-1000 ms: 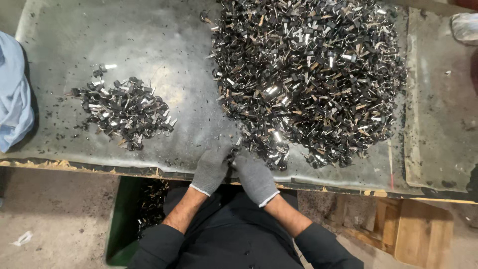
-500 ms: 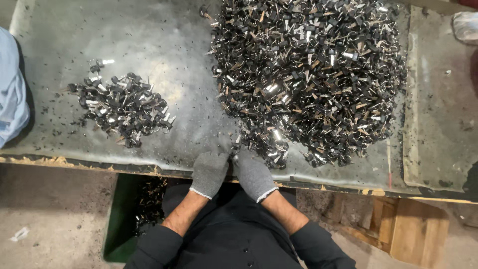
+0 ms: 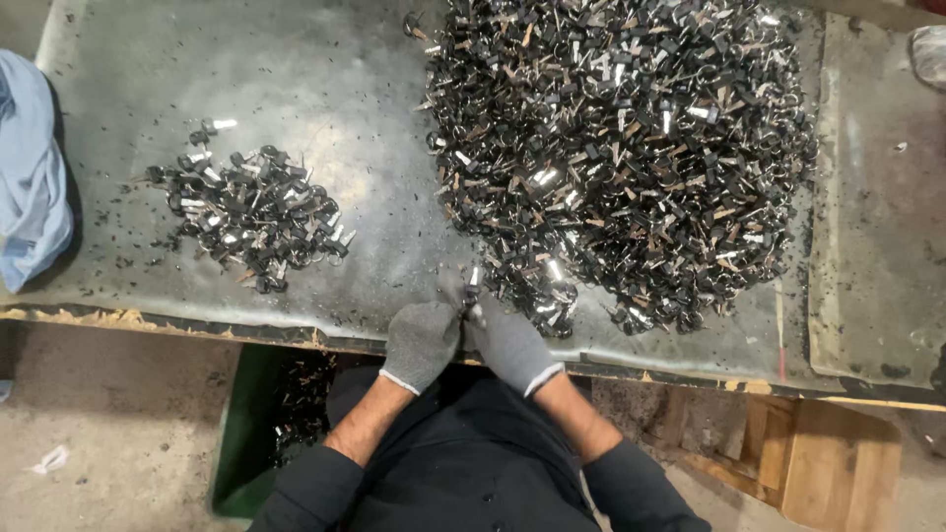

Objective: The person, wearing gloves, sits at a workbench and sorts small metal components one at a time from a large pile, placing selected pieces onto a separate pile on the left side of the table. The sorted pile gradually grows as the person continues picking through the larger heap.

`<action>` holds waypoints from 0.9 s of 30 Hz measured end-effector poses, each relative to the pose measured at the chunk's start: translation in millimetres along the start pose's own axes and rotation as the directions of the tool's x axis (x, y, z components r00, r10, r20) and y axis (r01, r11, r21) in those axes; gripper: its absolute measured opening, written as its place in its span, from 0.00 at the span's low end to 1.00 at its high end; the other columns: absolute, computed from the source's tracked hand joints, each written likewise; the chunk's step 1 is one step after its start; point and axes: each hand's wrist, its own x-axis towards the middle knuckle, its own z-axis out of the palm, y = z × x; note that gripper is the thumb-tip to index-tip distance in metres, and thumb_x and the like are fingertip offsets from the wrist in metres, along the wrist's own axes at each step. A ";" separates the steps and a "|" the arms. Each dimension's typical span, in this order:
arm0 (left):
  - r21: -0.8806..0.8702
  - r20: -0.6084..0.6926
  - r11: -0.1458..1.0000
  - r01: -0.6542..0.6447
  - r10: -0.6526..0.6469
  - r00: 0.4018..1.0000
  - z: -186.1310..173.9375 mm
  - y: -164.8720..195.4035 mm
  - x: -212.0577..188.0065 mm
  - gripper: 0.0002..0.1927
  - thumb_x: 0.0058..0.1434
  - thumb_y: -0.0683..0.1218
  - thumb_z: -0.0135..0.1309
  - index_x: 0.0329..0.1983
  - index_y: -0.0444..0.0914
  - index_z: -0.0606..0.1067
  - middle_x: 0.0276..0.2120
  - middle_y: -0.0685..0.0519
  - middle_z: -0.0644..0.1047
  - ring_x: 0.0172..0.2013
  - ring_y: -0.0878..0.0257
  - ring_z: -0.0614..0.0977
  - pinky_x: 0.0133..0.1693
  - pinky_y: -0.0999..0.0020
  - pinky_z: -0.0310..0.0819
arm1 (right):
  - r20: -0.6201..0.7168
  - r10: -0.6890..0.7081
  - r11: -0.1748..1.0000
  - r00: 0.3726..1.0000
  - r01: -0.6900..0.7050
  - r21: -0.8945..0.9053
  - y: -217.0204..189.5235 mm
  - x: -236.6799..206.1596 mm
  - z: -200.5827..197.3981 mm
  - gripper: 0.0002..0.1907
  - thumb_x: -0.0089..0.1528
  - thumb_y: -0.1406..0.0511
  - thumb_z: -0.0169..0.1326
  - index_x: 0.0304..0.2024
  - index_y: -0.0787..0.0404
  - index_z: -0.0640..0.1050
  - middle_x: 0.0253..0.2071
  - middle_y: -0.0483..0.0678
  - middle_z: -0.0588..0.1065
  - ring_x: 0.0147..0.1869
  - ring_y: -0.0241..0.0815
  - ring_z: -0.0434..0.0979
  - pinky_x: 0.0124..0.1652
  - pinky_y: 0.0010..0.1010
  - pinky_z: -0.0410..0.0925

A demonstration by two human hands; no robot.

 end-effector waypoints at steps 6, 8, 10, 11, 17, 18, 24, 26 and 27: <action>0.001 0.074 0.999 0.033 -0.033 0.997 -12.6 9.3 11.2 0.05 0.53 0.44 0.60 0.30 0.39 0.78 0.25 0.46 0.78 0.28 0.45 0.81 0.31 0.47 0.73 | 0.103 0.223 0.972 0.969 -0.230 0.056 -0.4 0.2 -16.7 0.23 0.71 0.56 0.48 0.59 0.68 0.69 0.41 0.65 0.79 0.45 0.64 0.82 0.45 0.51 0.75; 0.079 0.241 0.990 0.113 -0.129 0.962 -18.1 10.4 17.2 0.08 0.57 0.46 0.60 0.35 0.38 0.77 0.26 0.44 0.78 0.30 0.43 0.82 0.33 0.47 0.74 | 0.100 0.206 0.962 0.973 -0.221 0.161 4.9 -2.4 -21.9 0.27 0.68 0.58 0.49 0.66 0.62 0.65 0.41 0.65 0.79 0.45 0.66 0.81 0.45 0.52 0.74; 0.136 0.352 0.978 0.157 -0.196 0.915 -20.2 9.3 26.6 0.12 0.58 0.46 0.58 0.43 0.36 0.75 0.27 0.43 0.79 0.32 0.42 0.82 0.35 0.46 0.75 | 0.003 0.166 0.961 0.986 -0.162 0.225 9.2 -3.7 -22.1 0.29 0.65 0.59 0.51 0.67 0.59 0.65 0.42 0.64 0.79 0.45 0.67 0.81 0.44 0.53 0.73; 0.151 0.397 0.974 0.167 -0.214 0.892 -20.6 8.1 30.5 0.16 0.57 0.45 0.57 0.48 0.35 0.73 0.28 0.43 0.79 0.34 0.41 0.83 0.36 0.46 0.75 | -0.086 0.138 0.964 0.987 -0.114 0.241 9.5 -5.4 -19.0 0.27 0.65 0.59 0.53 0.65 0.59 0.67 0.42 0.64 0.79 0.44 0.67 0.81 0.43 0.53 0.73; 0.130 0.461 0.988 0.078 -0.130 0.878 -12.4 -3.8 34.0 0.25 0.53 0.43 0.55 0.56 0.37 0.72 0.33 0.41 0.81 0.37 0.40 0.83 0.38 0.42 0.75 | -0.434 0.298 0.857 0.850 -0.039 0.513 -4.0 1.0 12.4 0.24 0.57 0.63 0.62 0.54 0.64 0.72 0.37 0.61 0.80 0.41 0.62 0.84 0.40 0.47 0.75; 0.137 0.458 0.988 0.072 -0.128 0.879 -10.8 -6.3 32.5 0.23 0.52 0.43 0.55 0.53 0.37 0.73 0.34 0.41 0.81 0.38 0.40 0.83 0.39 0.42 0.75 | -0.497 0.314 0.851 0.809 -0.008 0.525 -5.7 4.7 14.8 0.27 0.55 0.64 0.64 0.54 0.65 0.71 0.36 0.62 0.80 0.40 0.61 0.84 0.39 0.47 0.76; 0.211 0.499 0.973 0.096 -0.191 0.845 -5.5 -12.6 24.6 0.10 0.54 0.45 0.56 0.37 0.37 0.79 0.34 0.40 0.80 0.38 0.42 0.83 0.40 0.45 0.76 | -0.586 0.194 0.928 0.787 0.047 0.370 -7.1 13.5 14.5 0.23 0.60 0.63 0.63 0.54 0.63 0.72 0.35 0.59 0.81 0.36 0.62 0.84 0.35 0.47 0.75; 0.190 0.487 0.975 0.118 -0.198 0.851 -5.7 -11.4 24.6 0.09 0.54 0.44 0.56 0.36 0.37 0.80 0.33 0.40 0.80 0.37 0.43 0.83 0.39 0.46 0.77 | -0.541 0.213 0.921 0.814 0.018 0.389 -8.0 14.6 13.2 0.24 0.58 0.63 0.63 0.54 0.62 0.71 0.35 0.59 0.81 0.36 0.61 0.84 0.35 0.47 0.76; 0.181 0.478 0.975 0.131 -0.203 0.854 -6.0 -10.0 24.8 0.09 0.53 0.43 0.55 0.36 0.37 0.80 0.32 0.40 0.80 0.36 0.43 0.83 0.38 0.47 0.77 | -0.518 0.219 0.918 0.827 0.005 0.396 -8.9 15.7 12.8 0.25 0.58 0.64 0.63 0.54 0.62 0.70 0.35 0.59 0.81 0.37 0.61 0.84 0.35 0.47 0.76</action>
